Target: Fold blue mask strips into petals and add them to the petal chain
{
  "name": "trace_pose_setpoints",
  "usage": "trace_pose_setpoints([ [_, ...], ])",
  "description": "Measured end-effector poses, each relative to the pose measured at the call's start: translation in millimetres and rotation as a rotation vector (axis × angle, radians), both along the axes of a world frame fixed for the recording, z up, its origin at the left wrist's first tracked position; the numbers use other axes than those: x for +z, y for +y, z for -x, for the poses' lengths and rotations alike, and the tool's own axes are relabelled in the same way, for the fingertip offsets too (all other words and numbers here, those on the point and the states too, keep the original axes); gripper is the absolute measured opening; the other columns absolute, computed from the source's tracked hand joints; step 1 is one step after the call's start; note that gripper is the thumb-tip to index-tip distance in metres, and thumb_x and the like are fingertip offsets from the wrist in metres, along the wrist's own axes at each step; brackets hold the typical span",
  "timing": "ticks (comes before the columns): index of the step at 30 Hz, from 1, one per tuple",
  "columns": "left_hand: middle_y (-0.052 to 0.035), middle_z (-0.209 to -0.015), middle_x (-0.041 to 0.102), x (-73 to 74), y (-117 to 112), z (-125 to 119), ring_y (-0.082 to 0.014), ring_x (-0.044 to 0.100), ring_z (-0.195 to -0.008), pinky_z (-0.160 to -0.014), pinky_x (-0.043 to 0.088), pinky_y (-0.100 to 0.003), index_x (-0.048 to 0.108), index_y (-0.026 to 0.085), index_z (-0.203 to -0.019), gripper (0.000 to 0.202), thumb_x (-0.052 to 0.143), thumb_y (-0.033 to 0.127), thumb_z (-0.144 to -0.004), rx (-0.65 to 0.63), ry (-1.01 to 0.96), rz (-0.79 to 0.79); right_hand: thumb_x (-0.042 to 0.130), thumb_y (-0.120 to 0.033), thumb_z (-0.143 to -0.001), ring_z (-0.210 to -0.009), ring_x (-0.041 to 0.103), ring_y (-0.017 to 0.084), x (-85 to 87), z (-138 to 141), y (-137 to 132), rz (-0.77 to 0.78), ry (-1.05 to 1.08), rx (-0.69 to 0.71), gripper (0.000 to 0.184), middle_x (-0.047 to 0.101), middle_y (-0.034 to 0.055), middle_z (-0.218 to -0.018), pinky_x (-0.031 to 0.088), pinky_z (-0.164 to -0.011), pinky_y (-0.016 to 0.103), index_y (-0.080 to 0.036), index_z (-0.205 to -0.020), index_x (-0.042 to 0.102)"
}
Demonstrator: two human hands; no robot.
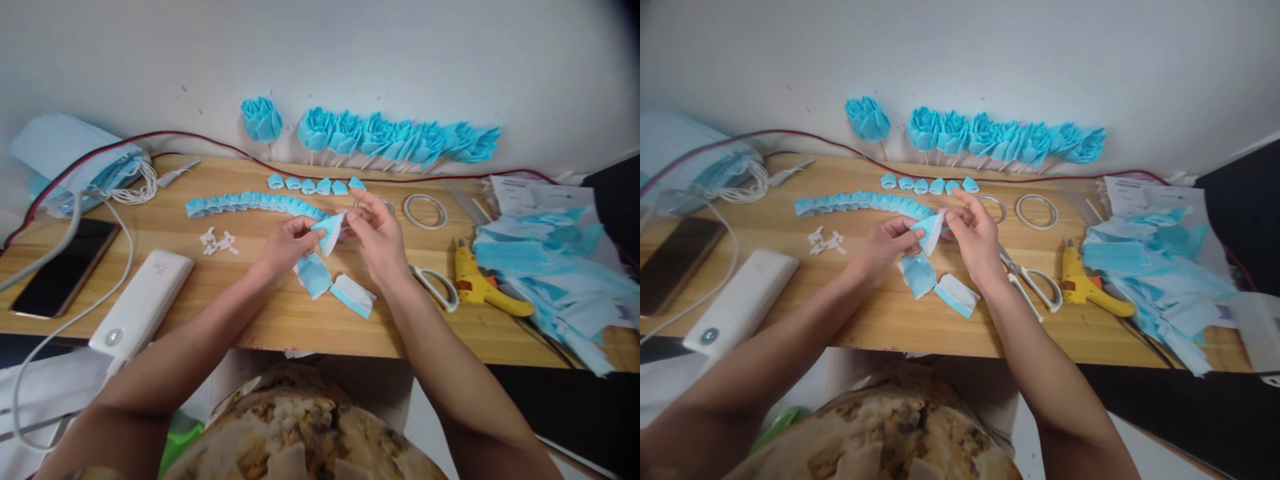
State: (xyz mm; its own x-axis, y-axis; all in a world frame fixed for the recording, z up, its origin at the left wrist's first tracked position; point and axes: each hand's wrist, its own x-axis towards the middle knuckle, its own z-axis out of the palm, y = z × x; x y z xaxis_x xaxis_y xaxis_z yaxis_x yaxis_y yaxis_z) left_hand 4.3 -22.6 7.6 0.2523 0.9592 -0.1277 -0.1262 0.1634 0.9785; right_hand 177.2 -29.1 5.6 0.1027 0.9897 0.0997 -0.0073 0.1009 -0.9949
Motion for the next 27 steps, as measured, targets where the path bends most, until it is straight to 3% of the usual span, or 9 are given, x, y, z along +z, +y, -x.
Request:
trace_pose_setpoints([
  [3, 0.004, -0.056, 0.056, 0.1, 1.4, 0.6, -0.0069, 0.046, -0.051, -0.052, 0.037, -0.021, 0.062, 0.017, -0.072, 0.02, 0.077, 0.03, -0.076, 0.057, -0.011, 0.005, 0.067, -0.047, -0.09, -0.098, 0.071, 0.022, 2.6, -0.9, -1.1, 0.022, 0.005, 0.025, 0.046, 0.073, 0.004, -0.11, 0.06, -0.077, 0.04, -0.035, -0.133, 0.056],
  [9, 0.0044, -0.055, 0.054, 3.6, -0.1, 0.2, -0.0066, 0.046, -0.051, -0.052, 0.038, -0.021, 0.063, 0.017, -0.071, 0.018, 0.076, 0.027, -0.079, 0.078, -0.031, 0.002, 0.072, -0.04, -0.085, -0.091, 0.068, 0.019, 0.4, 5.0, -5.3, 0.063, -0.007, 0.227, 0.05, 0.07, -0.0005, -0.094, 0.057, -0.083, 0.038, -0.032, -0.131, 0.056],
  [13, 0.0046, -0.056, 0.055, 1.5, -0.9, -0.8, -0.0058, 0.045, -0.051, -0.052, 0.038, -0.02, 0.063, 0.016, -0.072, 0.018, 0.077, 0.026, -0.079, 0.051, -0.039, 0.009, 0.074, -0.035, -0.083, -0.078, 0.063, 0.015, -1.6, 8.6, -6.0, 0.047, 0.001, 0.233, 0.05, 0.064, -0.004, -0.083, 0.054, -0.078, 0.034, -0.031, -0.129, 0.057],
  [15, 0.0052, -0.058, 0.056, -0.3, 0.3, -1.1, -0.0062, 0.047, -0.051, -0.052, 0.04, -0.02, 0.065, 0.016, -0.081, 0.017, 0.079, 0.027, -0.078, 0.054, -0.063, 0.006, 0.074, -0.033, -0.082, -0.075, 0.06, 0.014, -1.4, 8.7, -5.5, 0.035, 0.001, 0.216, 0.051, 0.062, -0.005, -0.08, 0.053, -0.074, 0.032, -0.03, -0.13, 0.057],
  [19, 0.0052, -0.061, 0.059, -0.7, 2.3, -1.1, -0.009, 0.053, -0.054, -0.053, 0.044, -0.022, 0.065, 0.017, -0.104, 0.035, 0.08, 0.036, -0.079, 0.045, -0.072, 0.053, 0.074, -0.032, -0.082, -0.075, 0.059, 0.014, 0.9, 7.7, -5.2, 0.016, -0.035, 0.198, 0.053, 0.06, -0.0049, -0.08, 0.052, -0.074, 0.032, -0.031, -0.132, 0.055],
  [23, 0.0037, -0.062, 0.059, 1.0, 0.4, -0.4, -0.007, 0.05, -0.054, -0.054, 0.041, -0.02, 0.066, 0.016, -0.085, 0.023, 0.079, 0.034, -0.079, -0.021, -0.045, 0.051, 0.073, -0.033, -0.082, -0.075, 0.06, 0.015, 1.3, 8.5, -5.9, 0.026, -0.027, 0.203, 0.054, 0.06, -0.0048, -0.079, 0.053, -0.075, 0.033, -0.03, -0.133, 0.055],
  [27, 0.0044, -0.06, 0.056, 0.7, -0.5, 0.1, -0.0058, 0.047, -0.052, -0.052, 0.038, -0.02, 0.062, 0.016, -0.071, 0.02, 0.08, 0.025, -0.075, 0.016, -0.049, 0.03, 0.074, -0.034, -0.08, -0.078, 0.06, 0.015, -1.9, 8.6, -5.0, 0.033, -0.025, 0.203, 0.052, 0.061, -0.004, -0.081, 0.053, -0.076, 0.033, -0.029, -0.13, 0.058],
])
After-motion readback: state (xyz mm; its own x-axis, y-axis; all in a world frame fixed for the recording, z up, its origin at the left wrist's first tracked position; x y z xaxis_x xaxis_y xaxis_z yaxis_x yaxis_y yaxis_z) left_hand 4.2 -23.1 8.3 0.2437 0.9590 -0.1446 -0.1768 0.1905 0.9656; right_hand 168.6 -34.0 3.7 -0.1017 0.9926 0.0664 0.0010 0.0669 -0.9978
